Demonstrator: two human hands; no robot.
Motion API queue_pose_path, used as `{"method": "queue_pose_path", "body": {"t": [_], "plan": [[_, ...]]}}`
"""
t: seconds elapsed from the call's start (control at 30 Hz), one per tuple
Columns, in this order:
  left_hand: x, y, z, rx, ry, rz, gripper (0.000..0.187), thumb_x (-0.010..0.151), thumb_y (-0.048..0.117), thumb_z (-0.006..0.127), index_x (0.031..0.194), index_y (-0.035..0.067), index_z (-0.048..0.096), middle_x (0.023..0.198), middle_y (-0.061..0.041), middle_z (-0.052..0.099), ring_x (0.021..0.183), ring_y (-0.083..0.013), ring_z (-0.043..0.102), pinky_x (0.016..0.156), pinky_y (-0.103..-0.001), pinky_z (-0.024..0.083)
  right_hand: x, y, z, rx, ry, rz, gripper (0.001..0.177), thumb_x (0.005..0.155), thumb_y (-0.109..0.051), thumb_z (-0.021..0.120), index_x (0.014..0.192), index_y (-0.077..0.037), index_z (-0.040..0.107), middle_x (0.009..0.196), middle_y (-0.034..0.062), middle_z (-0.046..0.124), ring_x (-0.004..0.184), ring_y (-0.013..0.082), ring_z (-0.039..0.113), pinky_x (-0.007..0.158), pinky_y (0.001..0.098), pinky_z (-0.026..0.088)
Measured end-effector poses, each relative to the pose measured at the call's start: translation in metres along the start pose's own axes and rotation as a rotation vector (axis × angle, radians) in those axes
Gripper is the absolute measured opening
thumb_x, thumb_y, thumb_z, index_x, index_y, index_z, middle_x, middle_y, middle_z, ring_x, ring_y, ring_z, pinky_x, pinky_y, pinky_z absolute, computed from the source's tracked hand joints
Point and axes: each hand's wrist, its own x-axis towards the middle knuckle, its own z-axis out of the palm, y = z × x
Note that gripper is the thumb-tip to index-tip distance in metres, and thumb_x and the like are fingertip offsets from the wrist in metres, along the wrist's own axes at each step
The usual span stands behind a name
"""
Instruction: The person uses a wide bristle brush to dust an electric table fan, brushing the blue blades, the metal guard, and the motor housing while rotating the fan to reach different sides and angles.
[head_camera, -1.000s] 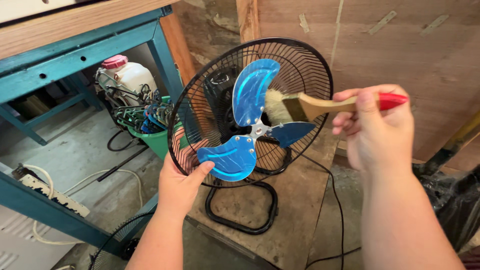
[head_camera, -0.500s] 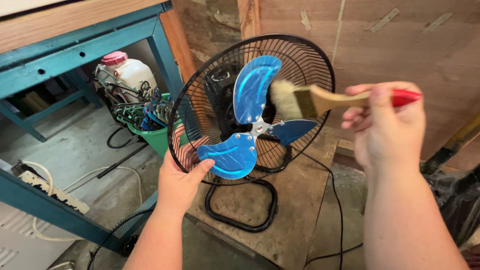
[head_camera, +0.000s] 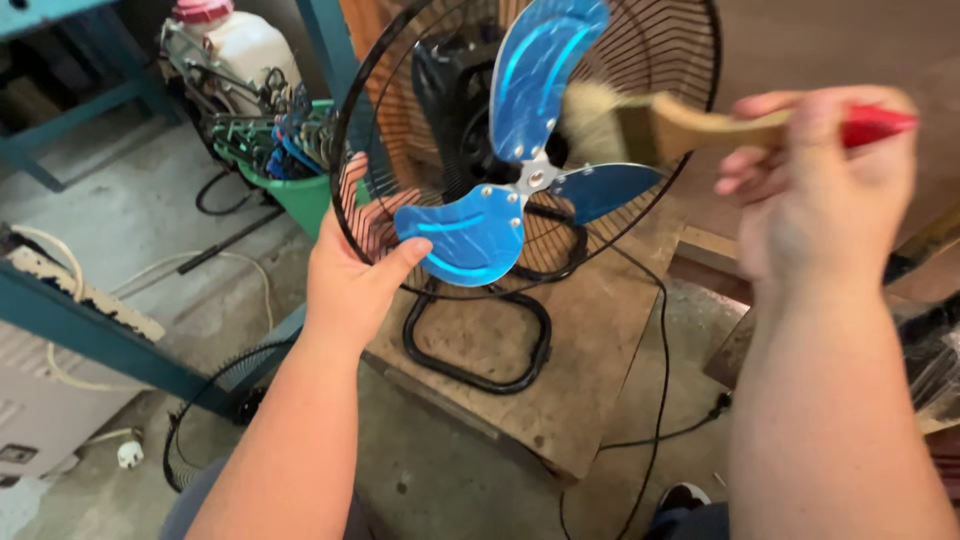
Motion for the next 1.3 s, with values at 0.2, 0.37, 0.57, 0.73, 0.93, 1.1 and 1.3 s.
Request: {"method": "queue_pose_path", "body": {"t": [0.2,0.37,0.57,0.73,0.93,1.1,1.3], "plan": [[-0.003,0.0,0.001,-0.005,0.006,0.015,0.093,0.088,-0.01,0.077,0.164,0.007,0.026,0.14,-0.016,0.062,0.124,-0.0201,0.063,0.106,-0.036,0.054,0.002,0.005,-0.008,0.028,0.025,-0.039,0.017,0.126,-0.014,0.053,0.127,-0.001,0.042,0.114,0.0231,0.064,0.074,0.0275,0.059,0.066,0.0372,0.051],[-0.001,-0.001,0.001,-0.009,-0.008,0.041,0.091,0.089,-0.011,0.077,0.163,0.007,0.026,0.142,-0.016,0.061,0.128,-0.0208,0.062,0.109,-0.036,0.053,-0.001,0.01,-0.004,-0.048,-0.039,-0.017,0.015,0.124,-0.017,0.055,0.121,-0.007,0.044,0.109,0.0195,0.065,0.072,0.0253,0.062,0.065,0.0353,0.054],[-0.002,0.001,0.001,0.003,-0.009,0.026,0.093,0.088,-0.009,0.078,0.163,0.008,0.026,0.142,-0.016,0.06,0.129,-0.0203,0.061,0.11,-0.036,0.053,0.004,0.014,-0.014,-0.032,0.053,-0.04,0.017,0.123,-0.019,0.053,0.124,-0.004,0.046,0.112,0.0189,0.065,0.074,0.0242,0.06,0.066,0.0353,0.053],[-0.002,0.002,0.003,0.022,0.002,0.031,0.093,0.088,-0.007,0.078,0.163,0.008,0.026,0.141,-0.017,0.061,0.125,-0.0201,0.062,0.108,-0.036,0.053,0.005,0.016,-0.029,0.03,0.031,-0.043,0.017,0.124,-0.017,0.056,0.123,-0.004,0.045,0.113,0.0192,0.065,0.074,0.0246,0.059,0.065,0.0347,0.051],[-0.001,0.004,0.003,0.02,0.008,0.036,0.092,0.088,-0.007,0.078,0.163,0.008,0.026,0.14,-0.016,0.062,0.123,-0.0192,0.063,0.107,-0.036,0.054,0.008,0.008,-0.018,0.067,0.096,-0.028,0.018,0.123,-0.017,0.056,0.122,-0.003,0.045,0.111,0.0215,0.065,0.075,0.0269,0.061,0.065,0.0371,0.052],[-0.002,0.005,0.004,-0.004,0.011,0.022,0.092,0.087,-0.007,0.077,0.163,0.007,0.027,0.138,-0.016,0.062,0.121,-0.0194,0.063,0.106,-0.036,0.054,-0.001,0.011,0.002,0.057,0.053,0.038,0.016,0.123,-0.012,0.058,0.123,-0.006,0.043,0.107,0.0209,0.066,0.072,0.0275,0.063,0.065,0.0379,0.055],[0.0,0.006,0.003,0.039,-0.005,0.038,0.091,0.088,-0.007,0.077,0.162,0.007,0.026,0.142,-0.017,0.061,0.127,-0.0196,0.062,0.109,-0.036,0.053,0.005,0.001,0.005,0.083,0.16,-0.021,0.013,0.125,-0.012,0.055,0.124,-0.005,0.043,0.109,0.0217,0.065,0.071,0.0271,0.061,0.066,0.0395,0.056]]}}
